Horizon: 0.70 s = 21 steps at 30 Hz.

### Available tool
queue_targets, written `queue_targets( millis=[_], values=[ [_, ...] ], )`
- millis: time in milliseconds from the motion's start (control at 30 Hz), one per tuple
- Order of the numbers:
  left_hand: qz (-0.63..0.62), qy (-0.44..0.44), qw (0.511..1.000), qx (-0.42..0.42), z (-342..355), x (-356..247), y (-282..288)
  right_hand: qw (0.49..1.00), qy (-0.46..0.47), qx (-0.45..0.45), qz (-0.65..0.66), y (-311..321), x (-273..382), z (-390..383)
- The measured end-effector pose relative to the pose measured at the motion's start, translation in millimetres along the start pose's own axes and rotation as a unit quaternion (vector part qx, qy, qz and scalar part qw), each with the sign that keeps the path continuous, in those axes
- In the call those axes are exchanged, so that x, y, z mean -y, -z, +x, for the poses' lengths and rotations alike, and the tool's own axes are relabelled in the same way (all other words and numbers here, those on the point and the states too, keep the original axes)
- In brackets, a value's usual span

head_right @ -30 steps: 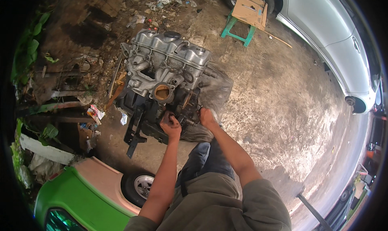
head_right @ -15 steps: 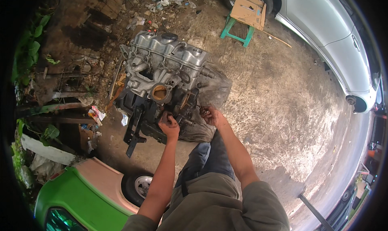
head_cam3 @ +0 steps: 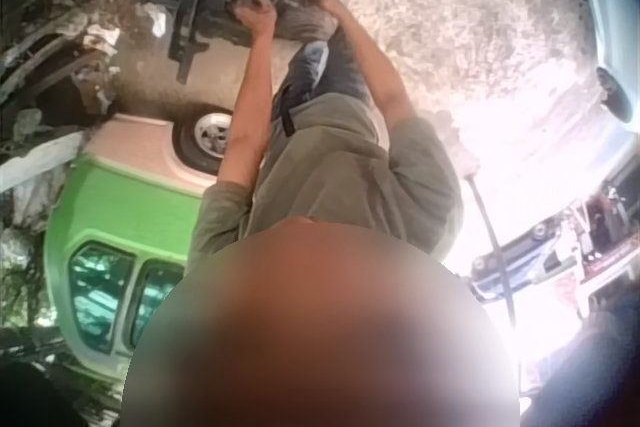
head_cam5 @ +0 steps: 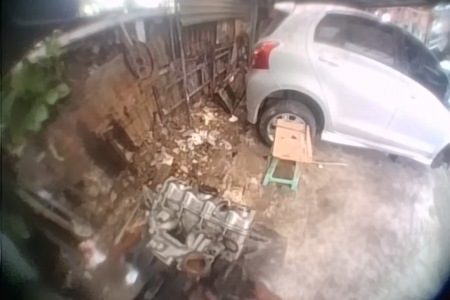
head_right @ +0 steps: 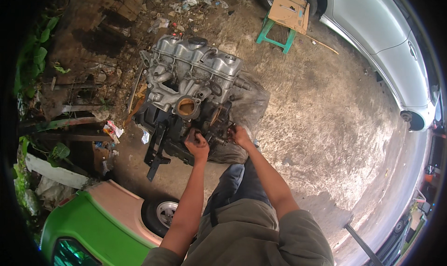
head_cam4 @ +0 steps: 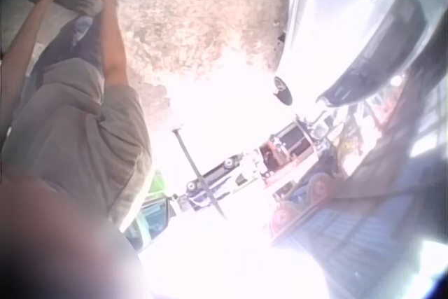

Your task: The person uses a wrench to loosen and remove bolts from a car engine block resting on a cloth on the ground. After removing several bolts, the person places the wrench on a nearby cardboard box and briefly touches the engine surface.

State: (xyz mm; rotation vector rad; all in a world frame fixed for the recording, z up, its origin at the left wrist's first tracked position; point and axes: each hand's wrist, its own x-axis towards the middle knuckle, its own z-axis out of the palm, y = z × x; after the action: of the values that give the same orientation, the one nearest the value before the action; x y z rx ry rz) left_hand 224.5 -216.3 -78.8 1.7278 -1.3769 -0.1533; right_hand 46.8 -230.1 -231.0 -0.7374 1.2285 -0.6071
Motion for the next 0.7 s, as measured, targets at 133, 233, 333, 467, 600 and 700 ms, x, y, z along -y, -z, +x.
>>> queue_targets(
  millis=[133,233,333,467,600,700],
  values=[
    [0.009,0.002,1.000,0.018,-1.2,1.1,2.3,0.990,-0.026,-0.034,-0.134,-3.5,-2.4,10.9],
    [-0.005,0.027,0.999,0.031,-1.2,1.5,2.0,0.988,-0.007,-0.032,-0.150,-6.0,8.6,-0.8],
    [-0.011,0.006,1.000,-0.001,-0.6,0.1,0.4,0.973,0.000,-0.065,-0.223,-12.4,14.6,-4.4],
    [0.014,0.028,0.999,0.039,-1.2,-0.2,5.3,0.875,0.107,-0.108,-0.460,-11.2,12.0,-0.7],
    [0.016,0.032,0.999,0.042,-1.4,0.0,5.3,0.909,0.094,-0.097,-0.395,-6.9,17.0,0.6],
    [0.027,0.037,0.998,0.048,-1.4,0.6,4.9,0.919,0.099,-0.095,-0.369,-8.5,26.2,-4.7]
  ],
)
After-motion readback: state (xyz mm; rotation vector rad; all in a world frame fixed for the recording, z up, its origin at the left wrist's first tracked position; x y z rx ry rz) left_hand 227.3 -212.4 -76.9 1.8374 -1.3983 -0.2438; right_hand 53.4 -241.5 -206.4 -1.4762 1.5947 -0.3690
